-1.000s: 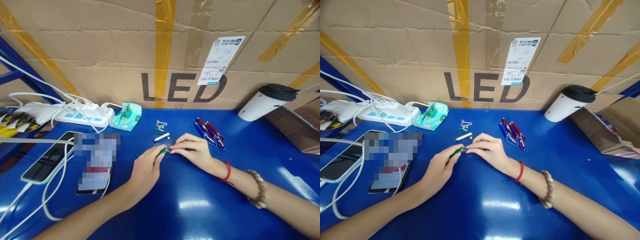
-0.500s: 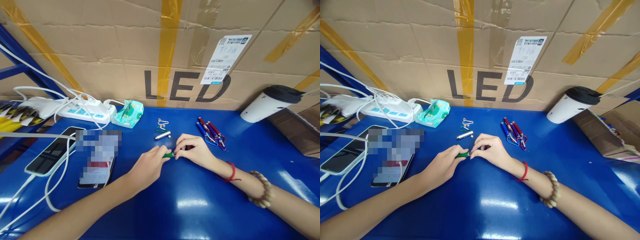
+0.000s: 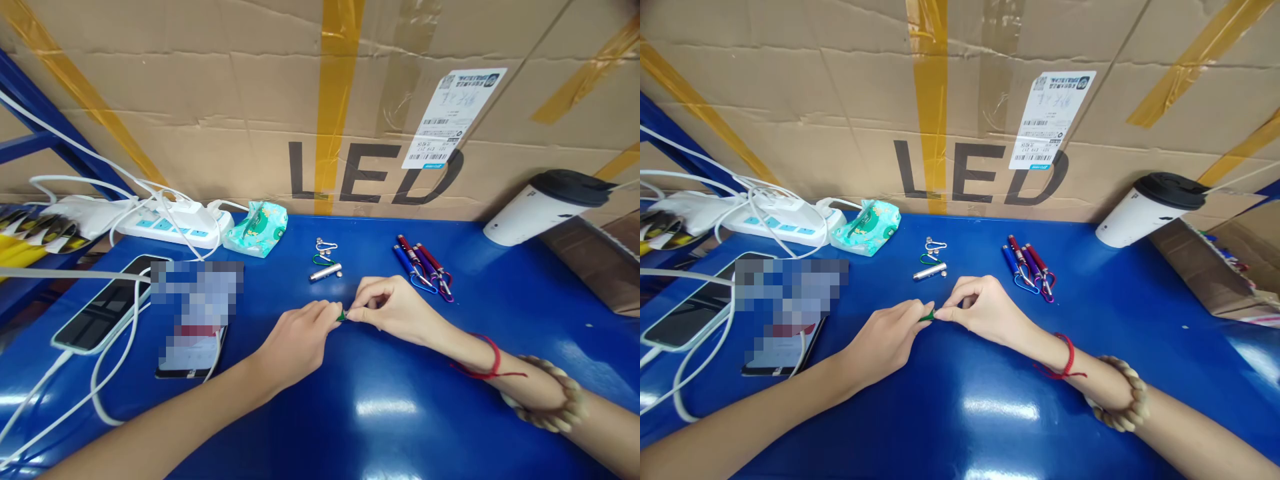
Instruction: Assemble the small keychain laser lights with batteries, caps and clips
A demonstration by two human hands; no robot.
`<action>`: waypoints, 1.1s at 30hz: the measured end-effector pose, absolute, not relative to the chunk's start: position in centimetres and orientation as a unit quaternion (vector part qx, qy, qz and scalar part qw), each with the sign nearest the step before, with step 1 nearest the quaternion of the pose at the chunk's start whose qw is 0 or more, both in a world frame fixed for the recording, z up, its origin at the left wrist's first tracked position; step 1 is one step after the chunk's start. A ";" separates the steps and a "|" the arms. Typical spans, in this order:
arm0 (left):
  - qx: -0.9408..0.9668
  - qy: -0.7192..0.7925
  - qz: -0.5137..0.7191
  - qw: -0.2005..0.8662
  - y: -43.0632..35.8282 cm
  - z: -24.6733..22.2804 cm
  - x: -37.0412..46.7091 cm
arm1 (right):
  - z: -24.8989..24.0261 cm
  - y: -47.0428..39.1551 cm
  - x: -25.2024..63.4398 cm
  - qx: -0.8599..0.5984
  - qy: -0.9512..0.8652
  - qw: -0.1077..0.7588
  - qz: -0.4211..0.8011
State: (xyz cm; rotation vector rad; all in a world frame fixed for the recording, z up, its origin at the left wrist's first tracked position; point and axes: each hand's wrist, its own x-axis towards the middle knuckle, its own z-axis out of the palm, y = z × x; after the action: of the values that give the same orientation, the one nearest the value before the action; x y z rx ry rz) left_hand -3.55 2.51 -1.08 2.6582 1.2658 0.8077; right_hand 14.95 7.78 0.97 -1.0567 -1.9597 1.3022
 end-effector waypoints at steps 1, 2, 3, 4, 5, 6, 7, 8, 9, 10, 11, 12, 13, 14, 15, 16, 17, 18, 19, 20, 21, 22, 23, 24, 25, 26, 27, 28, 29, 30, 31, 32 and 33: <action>0.873 0.410 0.263 0.036 2.4 -1.1 -3.5 | 1.1 7.8 15.0 -0.403 -0.715 0.256 0.511; 0.874 0.407 0.263 0.031 2.4 -1.2 -3.5 | 1.1 7.8 15.0 -0.408 -0.699 0.236 0.537; 0.875 0.406 0.263 0.029 2.3 -1.2 -3.5 | 1.2 7.9 15.0 -0.412 -0.684 0.221 0.560; 0.875 0.405 0.264 0.031 2.3 -1.2 -3.4 | 1.2 7.9 14.9 -0.415 -0.670 0.209 0.579; 0.874 0.406 0.266 0.035 2.2 -1.2 -3.4 | 1.1 8.0 14.9 -0.418 -0.658 0.200 0.594; 0.871 0.409 0.268 0.043 2.2 -1.2 -3.4 | 1.1 8.1 14.9 -0.420 -0.647 0.193 0.607; 0.866 0.415 0.272 0.054 2.1 -1.1 -3.4 | 1.1 8.2 14.9 -0.419 -0.638 0.188 0.618; 0.859 0.425 0.275 0.071 2.1 -1.1 -3.3 | 1.0 8.4 14.9 -0.416 -0.633 0.181 0.628; 0.850 0.438 0.278 0.091 2.1 -1.0 -3.3 | 1.0 8.5 14.9 -0.411 -0.630 0.175 0.636; 0.839 0.453 0.278 0.114 2.0 -0.8 -3.3 | 0.9 8.7 14.9 -0.405 -0.629 0.170 0.641; 0.828 0.468 0.275 0.140 2.0 -0.7 -3.2 | 0.9 8.8 15.0 -0.399 -0.630 0.167 0.644; 0.817 0.482 0.269 0.167 2.0 -0.6 -3.2 | 0.9 8.9 15.0 -0.395 -0.633 0.166 0.645; 0.807 0.493 0.263 0.191 1.9 -0.4 -3.2 | 0.9 9.0 15.1 -0.391 -0.635 0.164 0.646; 0.798 0.502 0.258 0.211 1.9 -0.3 -3.1 | 0.9 9.1 15.1 -0.390 -0.637 0.161 0.645; 0.791 0.509 0.254 0.227 1.9 -0.2 -3.1 | 1.0 9.2 15.2 -0.390 -0.638 0.157 0.645; 0.785 0.514 0.251 0.238 2.0 -0.1 -3.0 | 1.0 9.2 15.2 -0.391 -0.639 0.153 0.645; 0.781 0.518 0.250 0.244 2.0 -0.1 -3.0 | 1.1 9.2 15.3 -0.392 -0.639 0.149 0.645; 0.778 0.520 0.249 0.249 2.0 -0.1 -3.0 | 1.2 9.3 15.3 -0.393 -0.639 0.146 0.645; 0.777 0.520 0.248 0.252 2.0 -0.1 -3.0 | 1.2 9.3 15.3 -0.394 -0.638 0.143 0.646; 0.779 0.517 0.248 0.255 2.0 -0.2 -3.0 | 1.3 9.3 15.3 -0.395 -0.638 0.140 0.646; 0.782 0.510 0.248 0.257 2.0 -0.3 -3.0 | 1.3 9.3 15.3 -0.395 -0.640 0.134 0.645; 0.789 0.500 0.247 0.259 2.0 -0.4 -3.0 | 1.3 9.3 15.3 -0.394 -0.644 0.128 0.643; 0.796 0.489 0.245 0.261 2.0 -0.4 -3.1 | 1.3 9.3 15.3 -0.391 -0.650 0.121 0.640; 0.803 0.477 0.242 0.263 2.0 -0.5 -3.1 | 1.2 9.4 15.3 -0.386 -0.657 0.118 0.637; 0.809 0.468 0.239 0.264 2.0 -0.5 -3.2 | 1.0 9.4 15.3 -0.378 -0.664 0.118 0.634; 0.814 0.459 0.235 0.266 2.0 -0.6 -3.2 | 0.9 9.4 15.4 -0.368 -0.671 0.122 0.632; 0.818 0.454 0.230 0.267 2.0 -0.6 -3.2 | 0.7 9.4 15.4 -0.355 -0.679 0.128 0.630; 0.822 0.450 0.226 0.268 2.1 -0.6 -3.3 | 0.6 9.4 15.4 -0.339 -0.688 0.134 0.627; 0.825 0.445 0.221 0.269 2.1 -0.5 -3.3 | 0.5 9.4 15.5 -0.318 -0.702 0.137 0.622; 0.828 0.440 0.218 0.270 2.1 -0.5 -3.3 | 0.6 9.4 15.6 -0.294 -0.722 0.137 0.611; 0.832 0.433 0.217 0.270 2.1 -0.6 -3.3 | 0.7 9.4 15.7 -0.268 -0.749 0.133 0.591; 0.837 0.426 0.216 0.267 2.2 -0.6 -3.3 | 1.0 9.3 15.8 -0.243 -0.781 0.126 0.562; 0.843 0.419 0.216 0.258 2.2 -0.7 -3.3 | 1.3 9.2 15.9 -0.222 -0.815 0.118 0.522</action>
State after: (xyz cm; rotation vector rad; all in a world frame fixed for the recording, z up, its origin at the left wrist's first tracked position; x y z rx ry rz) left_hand -3.31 2.18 -0.65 2.2861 1.1368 0.5858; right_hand 15.86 9.15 1.30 -0.6481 -2.3847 1.5286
